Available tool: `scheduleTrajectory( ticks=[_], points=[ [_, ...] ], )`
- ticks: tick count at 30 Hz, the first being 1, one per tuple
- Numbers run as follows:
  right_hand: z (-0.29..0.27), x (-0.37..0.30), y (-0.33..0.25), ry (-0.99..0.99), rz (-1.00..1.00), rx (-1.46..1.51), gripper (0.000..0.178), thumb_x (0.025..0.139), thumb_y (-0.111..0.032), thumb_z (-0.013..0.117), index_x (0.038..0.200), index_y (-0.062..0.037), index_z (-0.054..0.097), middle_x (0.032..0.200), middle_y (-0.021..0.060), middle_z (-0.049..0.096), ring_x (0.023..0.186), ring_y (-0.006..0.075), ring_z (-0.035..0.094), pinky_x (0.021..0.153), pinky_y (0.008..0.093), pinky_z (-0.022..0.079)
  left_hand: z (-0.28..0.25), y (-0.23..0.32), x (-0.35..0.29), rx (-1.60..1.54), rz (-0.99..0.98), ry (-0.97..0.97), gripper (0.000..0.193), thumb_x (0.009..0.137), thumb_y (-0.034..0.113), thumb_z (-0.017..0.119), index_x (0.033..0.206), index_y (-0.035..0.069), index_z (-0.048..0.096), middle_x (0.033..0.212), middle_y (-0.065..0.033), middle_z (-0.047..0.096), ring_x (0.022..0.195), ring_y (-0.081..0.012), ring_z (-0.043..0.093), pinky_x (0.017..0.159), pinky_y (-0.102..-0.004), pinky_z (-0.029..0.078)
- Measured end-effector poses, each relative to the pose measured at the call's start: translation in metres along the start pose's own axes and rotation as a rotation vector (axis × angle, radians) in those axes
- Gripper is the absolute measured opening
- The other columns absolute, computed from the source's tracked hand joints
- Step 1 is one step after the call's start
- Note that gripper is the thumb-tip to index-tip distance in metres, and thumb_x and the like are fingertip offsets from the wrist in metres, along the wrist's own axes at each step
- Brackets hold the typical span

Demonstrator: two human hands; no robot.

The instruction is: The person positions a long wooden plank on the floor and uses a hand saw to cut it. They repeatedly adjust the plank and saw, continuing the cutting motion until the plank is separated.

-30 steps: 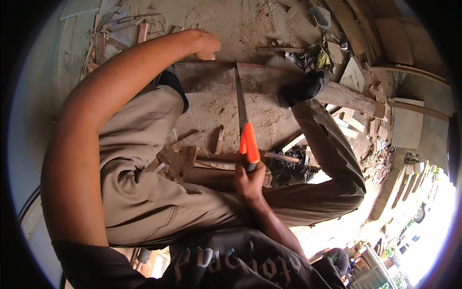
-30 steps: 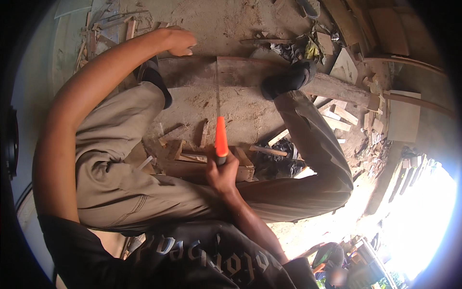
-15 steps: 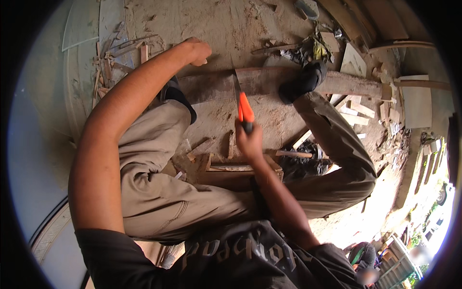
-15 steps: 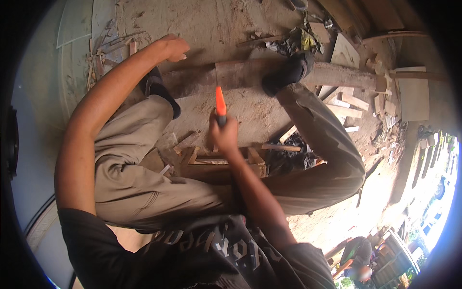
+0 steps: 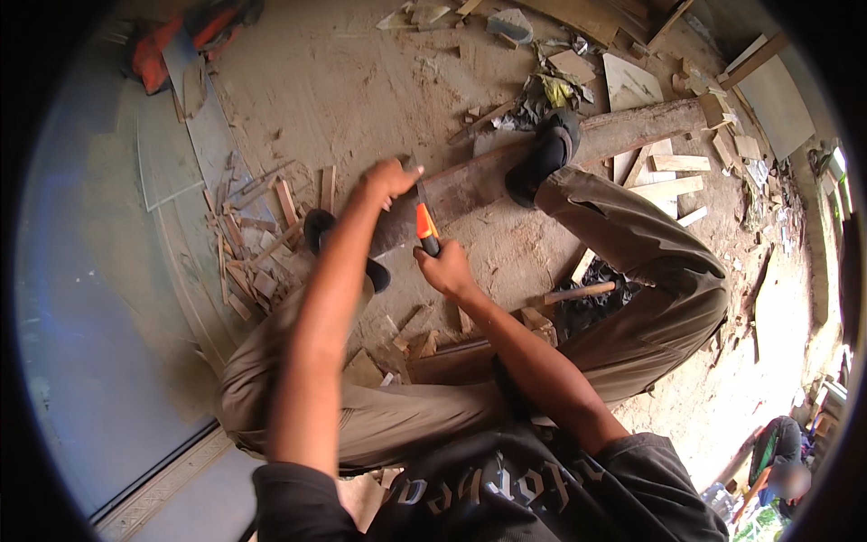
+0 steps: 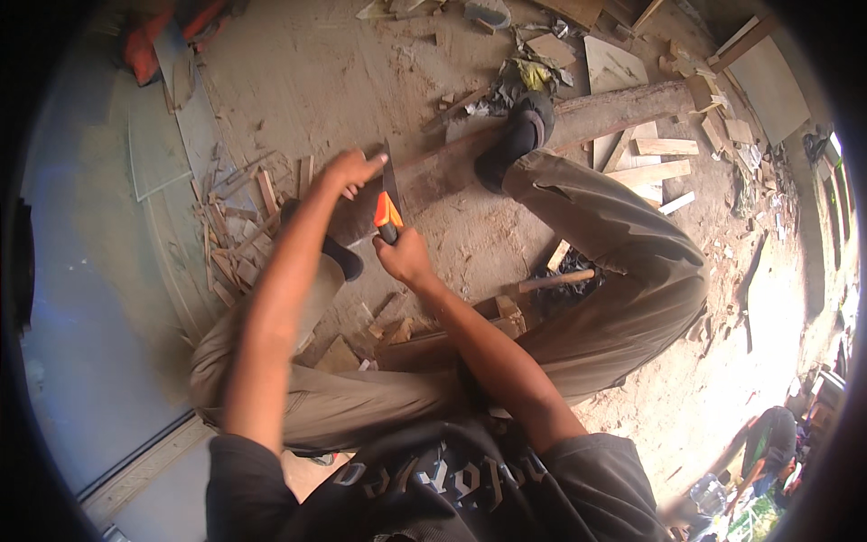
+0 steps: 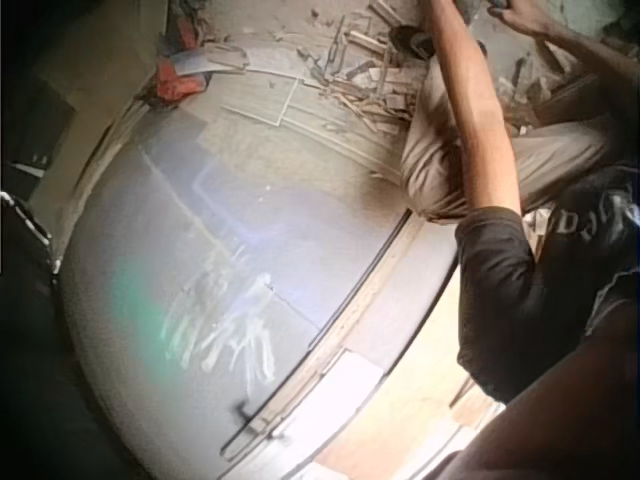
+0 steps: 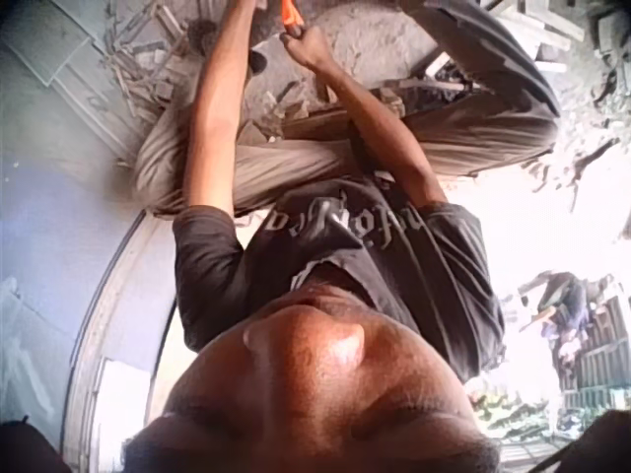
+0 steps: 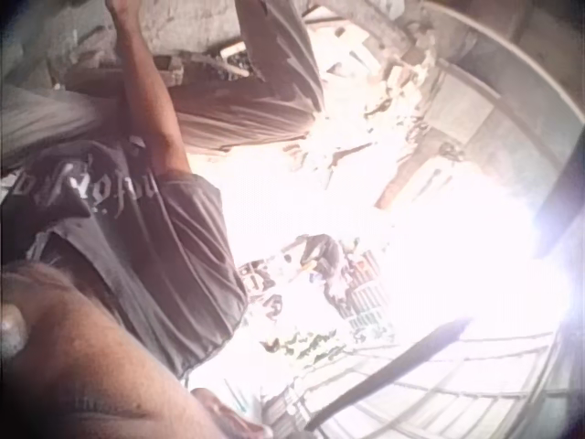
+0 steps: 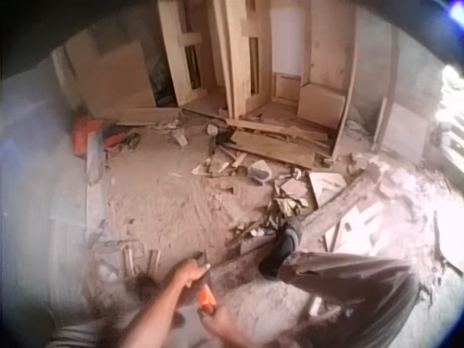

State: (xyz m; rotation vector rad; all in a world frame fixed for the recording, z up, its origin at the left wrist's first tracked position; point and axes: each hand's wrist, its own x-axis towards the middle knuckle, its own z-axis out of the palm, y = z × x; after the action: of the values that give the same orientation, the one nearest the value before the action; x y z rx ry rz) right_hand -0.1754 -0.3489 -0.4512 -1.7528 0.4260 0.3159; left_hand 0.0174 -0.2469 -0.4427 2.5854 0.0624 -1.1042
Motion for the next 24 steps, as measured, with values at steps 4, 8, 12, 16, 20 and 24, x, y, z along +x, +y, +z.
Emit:
scheduleTrajectory(
  ticks=[4, 8, 12, 16, 20, 24],
  points=[
    [0.009, 0.0, -0.012, -0.038, -0.046, -0.053, 0.031, 0.078, -0.026, 0.068, 0.073, 0.0039, 0.06, 0.059, 0.0162, 0.059, 0.056, 0.0229, 0.059, 0.06, 0.0413, 0.047, 0.061, -0.063, 0.05, -0.052, 0.101, 0.307, 0.05, 0.084, 0.041, 0.062, 0.085, -0.009, 0.066, 0.083, -0.0249, 0.066, 0.084, -0.0247, 0.069, 0.063, -0.0385, 0.055],
    [-0.01, -0.024, 0.003, -0.031, 0.041, -0.135, 0.031, 0.078, -0.025, 0.066, 0.073, 0.0041, 0.06, 0.06, 0.0174, 0.058, 0.056, 0.0223, 0.058, 0.06, 0.0413, 0.047, 0.082, -0.03, 0.013, -0.2, 0.026, 0.09, 0.039, 0.082, 0.032, 0.06, 0.076, -0.007, 0.066, 0.07, -0.0215, 0.064, 0.066, -0.0245, 0.066, 0.056, -0.0405, 0.051],
    [-0.045, -0.1, -0.014, -0.119, 0.229, 0.067, 0.028, 0.079, -0.023, 0.065, 0.074, 0.0043, 0.06, 0.059, 0.0161, 0.058, 0.056, 0.0259, 0.062, 0.059, 0.0408, 0.049, 0.091, 0.001, -0.037, -0.021, 0.041, -0.219, 0.04, 0.086, 0.03, 0.051, 0.075, -0.006, 0.066, 0.065, -0.0227, 0.064, 0.054, -0.0297, 0.064, 0.056, -0.0439, 0.05],
    [-0.041, -0.085, -0.032, -0.076, 0.191, 0.061, 0.027, 0.08, -0.022, 0.064, 0.072, 0.0032, 0.058, 0.057, 0.0146, 0.055, 0.053, 0.0199, 0.057, 0.056, 0.0394, 0.046, 0.091, 0.0, -0.014, 0.352, 0.401, -0.029, 0.035, 0.079, 0.023, 0.047, 0.076, -0.004, 0.069, 0.081, -0.0251, 0.067, 0.075, -0.0347, 0.068, 0.066, -0.0458, 0.053],
    [-0.03, -0.067, -0.042, -0.12, 0.147, 0.049, 0.026, 0.081, -0.018, 0.063, 0.066, 0.0008, 0.053, 0.054, 0.0046, 0.051, 0.053, 0.0113, 0.049, 0.049, 0.0351, 0.041, 0.055, -0.001, -0.02, 0.111, 0.078, -0.109, 0.05, 0.087, 0.039, 0.049, 0.073, -0.006, 0.067, 0.063, -0.0195, 0.061, 0.055, -0.0242, 0.059, 0.054, -0.0413, 0.045],
    [-0.02, -0.081, -0.015, -0.104, 0.093, -0.002, 0.026, 0.081, -0.019, 0.063, 0.067, 0.001, 0.054, 0.056, 0.0047, 0.052, 0.054, 0.0117, 0.049, 0.052, 0.0358, 0.043, 0.055, -0.023, -0.022, -0.096, -0.035, -0.035, 0.077, 0.091, 0.062, 0.04, 0.07, -0.005, 0.068, 0.061, -0.0144, 0.063, 0.05, -0.0219, 0.057, 0.054, -0.0386, 0.047]
  ],
)
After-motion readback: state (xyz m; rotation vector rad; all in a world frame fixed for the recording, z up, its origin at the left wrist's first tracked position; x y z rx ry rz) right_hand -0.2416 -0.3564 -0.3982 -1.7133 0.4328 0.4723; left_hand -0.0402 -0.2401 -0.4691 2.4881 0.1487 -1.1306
